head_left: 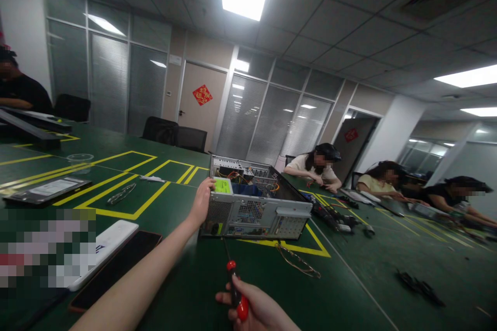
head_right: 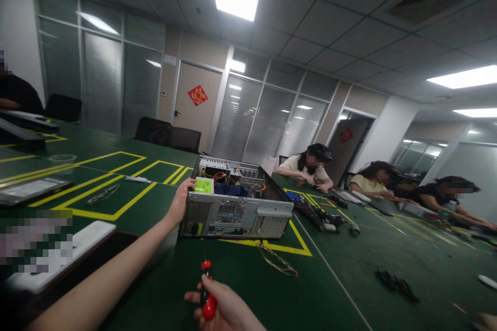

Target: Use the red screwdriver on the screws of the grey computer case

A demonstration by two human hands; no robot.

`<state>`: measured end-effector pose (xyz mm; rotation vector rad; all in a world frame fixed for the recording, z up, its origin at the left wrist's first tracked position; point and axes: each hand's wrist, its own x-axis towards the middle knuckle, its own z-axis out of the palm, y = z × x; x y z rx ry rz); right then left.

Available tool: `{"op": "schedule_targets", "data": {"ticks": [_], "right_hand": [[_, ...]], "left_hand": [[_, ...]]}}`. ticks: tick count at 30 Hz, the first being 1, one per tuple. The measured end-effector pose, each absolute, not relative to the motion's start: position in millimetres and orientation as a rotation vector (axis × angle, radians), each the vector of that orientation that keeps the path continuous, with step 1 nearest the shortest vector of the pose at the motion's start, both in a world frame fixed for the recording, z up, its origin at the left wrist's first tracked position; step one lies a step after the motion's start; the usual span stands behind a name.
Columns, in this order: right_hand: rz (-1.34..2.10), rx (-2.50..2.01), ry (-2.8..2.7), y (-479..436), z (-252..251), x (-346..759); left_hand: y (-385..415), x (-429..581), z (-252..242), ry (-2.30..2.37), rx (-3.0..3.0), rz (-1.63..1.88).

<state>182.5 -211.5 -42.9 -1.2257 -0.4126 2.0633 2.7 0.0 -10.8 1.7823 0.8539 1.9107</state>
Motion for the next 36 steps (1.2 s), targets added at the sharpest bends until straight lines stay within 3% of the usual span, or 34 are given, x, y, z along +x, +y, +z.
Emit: {"op": "schedule_targets", "data": {"ticks": [13,21,36], "right_hand": [[2.167,-0.949,-0.853,-218.9,-43.2,184.0],[1.964,-1.145,-0.601,-218.5,-44.9,183.1],[2.168,-0.9,-0.837,-220.9,-37.8,180.1]], "left_hand": [[-3.4,2.5,-8.5,0.864,1.773,1.895],[-0.9,2.9,-10.1,0.857,1.767,1.913],[1.4,3.3,-11.5,0.861,1.772,1.919]]}}
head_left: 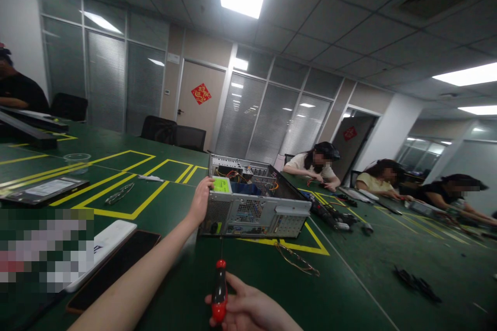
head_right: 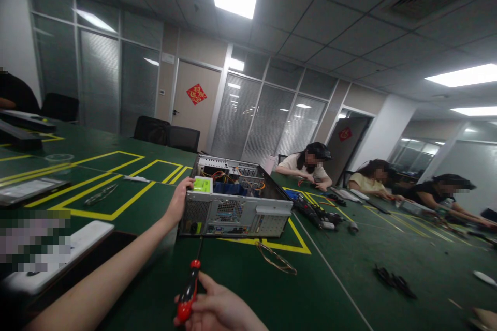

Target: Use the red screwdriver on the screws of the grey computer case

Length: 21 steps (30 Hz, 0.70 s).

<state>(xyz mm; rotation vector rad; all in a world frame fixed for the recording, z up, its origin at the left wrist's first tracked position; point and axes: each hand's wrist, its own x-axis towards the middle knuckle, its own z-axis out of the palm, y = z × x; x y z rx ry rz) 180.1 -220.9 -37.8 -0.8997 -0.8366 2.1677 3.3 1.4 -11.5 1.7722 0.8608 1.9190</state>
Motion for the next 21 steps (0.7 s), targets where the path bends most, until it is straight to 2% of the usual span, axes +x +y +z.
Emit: {"op": "schedule_targets", "data": {"ticks": [6,21], "right_hand": [[2.15,-0.891,-0.795,-219.5,-42.8,182.7],[2.045,-1.207,-0.591,-218.4,-45.1,180.0]], "left_hand": [[0.3,2.8,-10.7,0.85,1.777,1.918],[-2.1,2.5,-9.6,0.862,1.779,1.915]]}}
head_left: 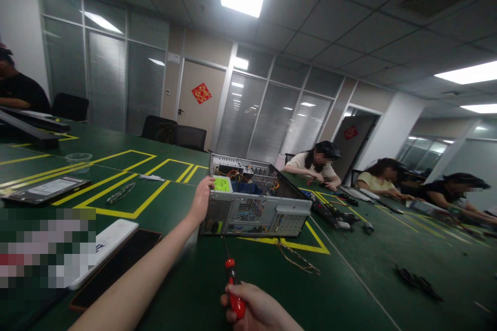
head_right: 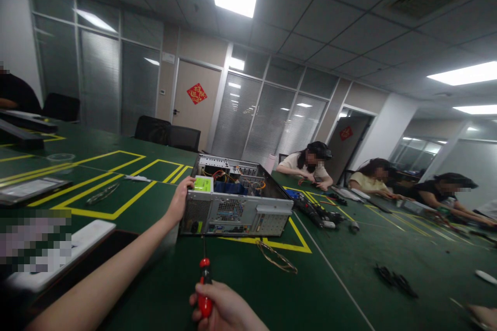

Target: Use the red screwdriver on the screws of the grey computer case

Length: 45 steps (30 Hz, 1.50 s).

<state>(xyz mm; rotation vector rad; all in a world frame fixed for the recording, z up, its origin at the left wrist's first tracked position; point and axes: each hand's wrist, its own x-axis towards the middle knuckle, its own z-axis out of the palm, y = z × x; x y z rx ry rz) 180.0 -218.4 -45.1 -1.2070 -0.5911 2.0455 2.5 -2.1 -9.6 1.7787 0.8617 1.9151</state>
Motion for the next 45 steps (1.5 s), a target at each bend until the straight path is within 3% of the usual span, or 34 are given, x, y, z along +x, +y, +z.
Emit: {"op": "schedule_targets", "data": {"ticks": [23,45], "right_hand": [[2.064,-1.075,-0.082,-227.4,-18.6,160.7],[1.932,-1.189,-0.007,-226.9,-11.9,155.6]], "left_hand": [[-0.2,2.4,-11.4,0.869,1.786,1.942],[2.0,2.5,-12.9,0.846,1.786,1.946]]}}
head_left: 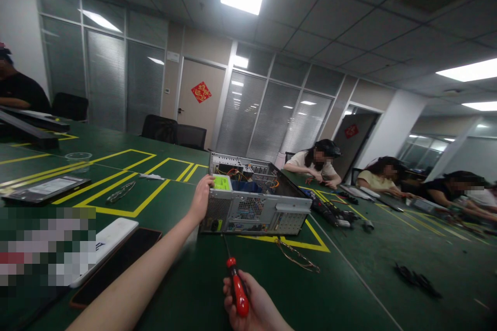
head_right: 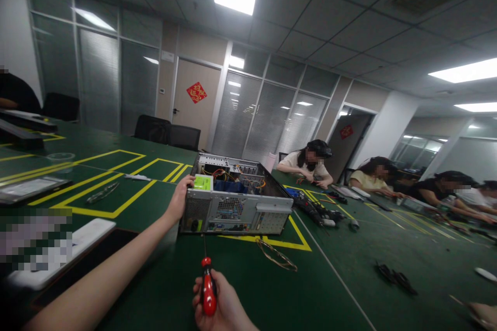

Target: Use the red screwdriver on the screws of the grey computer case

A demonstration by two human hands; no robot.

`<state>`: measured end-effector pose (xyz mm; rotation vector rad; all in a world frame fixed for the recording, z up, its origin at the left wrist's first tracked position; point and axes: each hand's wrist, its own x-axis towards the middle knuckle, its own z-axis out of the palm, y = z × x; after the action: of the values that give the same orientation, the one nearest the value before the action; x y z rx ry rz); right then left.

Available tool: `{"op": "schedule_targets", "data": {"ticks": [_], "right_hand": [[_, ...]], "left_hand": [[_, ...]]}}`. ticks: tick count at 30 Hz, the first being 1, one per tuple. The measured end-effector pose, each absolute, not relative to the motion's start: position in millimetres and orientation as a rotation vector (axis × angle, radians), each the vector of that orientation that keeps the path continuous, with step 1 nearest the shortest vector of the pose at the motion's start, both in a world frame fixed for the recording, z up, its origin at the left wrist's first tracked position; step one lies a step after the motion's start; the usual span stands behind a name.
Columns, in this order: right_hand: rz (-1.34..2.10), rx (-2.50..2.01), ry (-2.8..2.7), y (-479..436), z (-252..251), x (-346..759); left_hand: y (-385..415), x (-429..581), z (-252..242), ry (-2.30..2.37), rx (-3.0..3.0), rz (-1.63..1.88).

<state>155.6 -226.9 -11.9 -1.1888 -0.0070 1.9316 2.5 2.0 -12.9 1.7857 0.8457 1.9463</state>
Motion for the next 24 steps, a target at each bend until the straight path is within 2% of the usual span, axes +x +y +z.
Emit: {"op": "schedule_targets", "data": {"ticks": [10,24], "right_hand": [[1.989,-1.17,-0.056,-224.6,-21.6,164.3],[1.902,-1.218,-0.079,-226.7,-6.4,158.5]], "left_hand": [[1.8,3.2,-12.3,0.827,1.764,1.952],[1.3,2.5,-12.6,0.847,1.769,1.934]]}}
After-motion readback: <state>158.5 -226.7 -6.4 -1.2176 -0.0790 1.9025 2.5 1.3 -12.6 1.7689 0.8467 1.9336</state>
